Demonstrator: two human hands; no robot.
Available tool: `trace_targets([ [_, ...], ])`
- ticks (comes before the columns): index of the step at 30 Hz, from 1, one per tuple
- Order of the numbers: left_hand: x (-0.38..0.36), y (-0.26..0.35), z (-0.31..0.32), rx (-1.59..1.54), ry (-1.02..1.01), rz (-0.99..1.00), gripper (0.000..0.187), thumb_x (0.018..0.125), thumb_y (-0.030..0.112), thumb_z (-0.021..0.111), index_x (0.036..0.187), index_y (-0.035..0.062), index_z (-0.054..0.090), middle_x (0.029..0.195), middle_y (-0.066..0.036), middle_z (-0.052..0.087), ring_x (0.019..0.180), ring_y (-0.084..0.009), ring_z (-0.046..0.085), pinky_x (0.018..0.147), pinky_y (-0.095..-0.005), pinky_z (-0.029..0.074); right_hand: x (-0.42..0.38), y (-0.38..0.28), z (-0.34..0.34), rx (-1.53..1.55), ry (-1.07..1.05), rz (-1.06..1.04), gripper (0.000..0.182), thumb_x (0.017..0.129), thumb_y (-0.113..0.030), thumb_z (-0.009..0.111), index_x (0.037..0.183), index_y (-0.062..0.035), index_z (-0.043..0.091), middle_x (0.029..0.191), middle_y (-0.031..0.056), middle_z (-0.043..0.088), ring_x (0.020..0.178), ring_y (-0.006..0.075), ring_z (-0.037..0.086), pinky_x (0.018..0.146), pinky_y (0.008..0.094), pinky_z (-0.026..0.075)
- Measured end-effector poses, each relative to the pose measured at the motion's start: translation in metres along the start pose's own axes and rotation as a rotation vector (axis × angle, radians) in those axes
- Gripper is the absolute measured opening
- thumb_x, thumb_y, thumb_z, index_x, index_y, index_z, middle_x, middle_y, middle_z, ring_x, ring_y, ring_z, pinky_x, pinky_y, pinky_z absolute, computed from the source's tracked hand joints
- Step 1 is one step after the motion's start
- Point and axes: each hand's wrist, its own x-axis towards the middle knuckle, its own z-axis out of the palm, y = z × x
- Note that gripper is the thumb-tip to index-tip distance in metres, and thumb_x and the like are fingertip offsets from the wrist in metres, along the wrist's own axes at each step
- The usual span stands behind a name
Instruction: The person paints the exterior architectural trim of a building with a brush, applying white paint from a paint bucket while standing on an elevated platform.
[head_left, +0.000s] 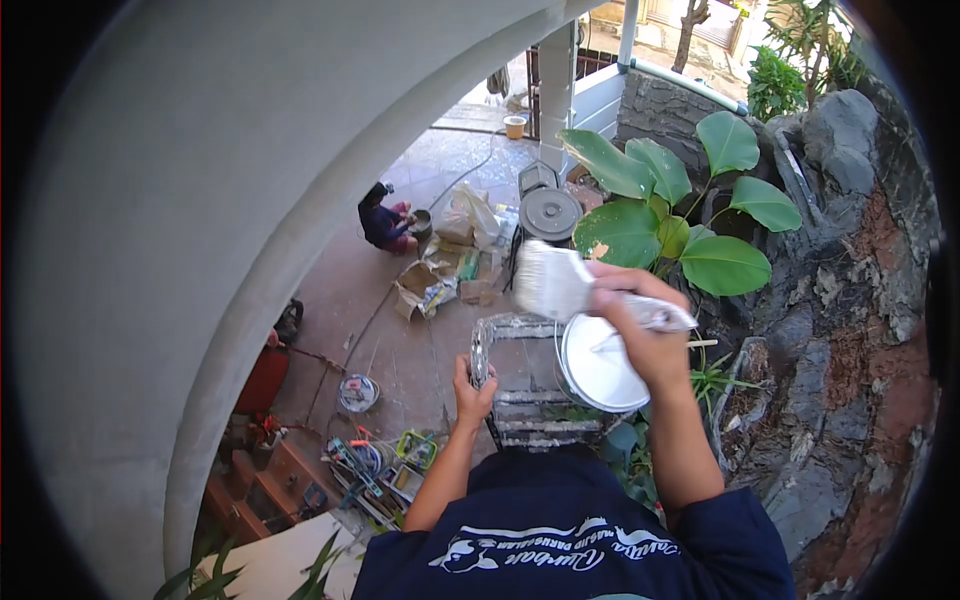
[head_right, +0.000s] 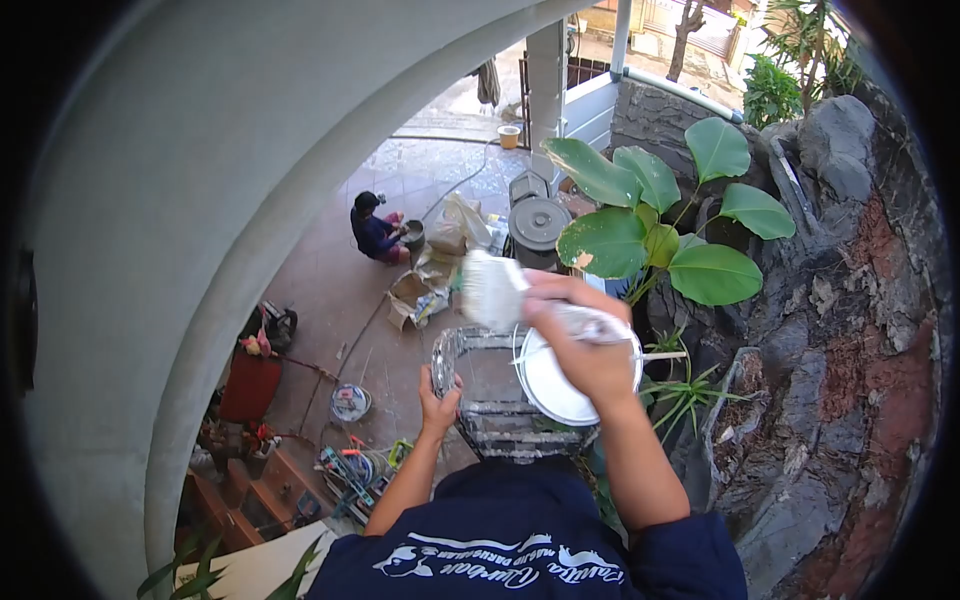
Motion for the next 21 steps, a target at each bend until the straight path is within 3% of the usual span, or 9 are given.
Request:
trace_targets([
  [1,0.001,0.003,0.002,0.008,-0.003,0.014,0.031,0.074,0.013,0.062,0.099,0.0062,0.047,0.081,-0.002,0.058,0.069,-0.0080,0.053,0.064,-0.0237,0.045,-0.010,0.001,-0.022,-0.034,0.046,0.089,0.014,0.083,-0.003,0.069,0.095,0.0027,0.069,0.098,0.0136,0.071,0.090,0.0163,0.066,0.081,0.0293,0.052],
  [3,0.001,-0.004,0.000,-0.071,-0.002,-0.030,0.034,0.072,0.011,0.064,0.101,0.0046,0.048,0.082,-0.003,0.058,0.074,-0.0108,0.055,0.071,-0.0270,0.047,-0.030,0.004,-0.052,-0.148,0.057,0.236,0.014,0.083,-0.003,0.068,0.094,0.0043,0.069,0.089,0.0093,0.071,0.078,0.0121,0.064,0.073,0.0260,0.051],
  [5,0.000,-0.001,0.002,-0.054,-0.003,-0.020,0.032,0.073,0.009,0.063,0.101,0.0045,0.048,0.083,-0.003,0.058,0.074,-0.0108,0.055,0.070,-0.0265,0.046,-0.044,0.019,-0.061,-0.272,0.033,0.265,0.013,0.082,-0.005,0.067,0.091,0.0036,0.070,0.080,0.0056,0.070,0.069,0.0098,0.061,0.065,0.0247,0.049],
  [7,0.000,-0.005,0.003,-0.032,0.002,0.001,0.030,0.074,0.008,0.059,0.102,0.0047,0.048,0.082,-0.004,0.059,0.071,-0.0105,0.055,0.066,-0.0258,0.046,-0.055,0.046,-0.062,-0.457,0.007,0.247,0.012,0.080,-0.008,0.068,0.087,0.0015,0.071,0.075,0.0070,0.069,0.066,0.0114,0.061,0.063,0.0266,0.049],
  [13,0.001,-0.002,0.003,-0.071,0.009,-0.015,0.029,0.075,0.004,0.057,0.101,0.0047,0.047,0.084,-0.005,0.059,0.072,-0.0109,0.056,0.066,-0.0259,0.047,-0.060,0.093,-0.044,-0.513,-0.091,0.484,0.014,0.076,-0.014,0.071,0.080,-0.0012,0.071,0.069,0.0117,0.068,0.063,0.0182,0.065,0.063,0.0318,0.051],
  [14,0.001,-0.002,0.003,-0.089,0.005,-0.027,0.030,0.075,0.005,0.059,0.102,0.0048,0.047,0.085,-0.004,0.059,0.072,-0.0099,0.055,0.066,-0.0249,0.046,-0.059,0.093,-0.042,-0.586,-0.112,0.447,0.016,0.075,-0.016,0.072,0.080,-0.0014,0.072,0.070,0.0152,0.069,0.064,0.0241,0.067,0.065,0.0351,0.052],
  [18,0.002,-0.003,0.003,-0.104,0.000,-0.021,0.031,0.074,0.006,0.062,0.102,0.0049,0.046,0.084,-0.003,0.059,0.071,-0.0084,0.054,0.063,-0.0235,0.045,-0.053,0.104,-0.033,-0.662,-0.129,0.479,0.018,0.075,-0.018,0.074,0.081,-0.0007,0.072,0.074,0.0198,0.069,0.067,0.0331,0.067,0.068,0.0390,0.052],
  [21,0.002,-0.002,0.001,-0.094,-0.012,-0.050,0.032,0.074,0.006,0.062,0.102,0.0048,0.047,0.084,-0.003,0.059,0.070,-0.0084,0.054,0.063,-0.0237,0.045,-0.052,0.116,-0.028,-0.672,-0.121,0.512,0.021,0.075,-0.020,0.075,0.081,-0.0007,0.072,0.074,0.0189,0.069,0.066,0.0306,0.067,0.069,0.0396,0.052],
])
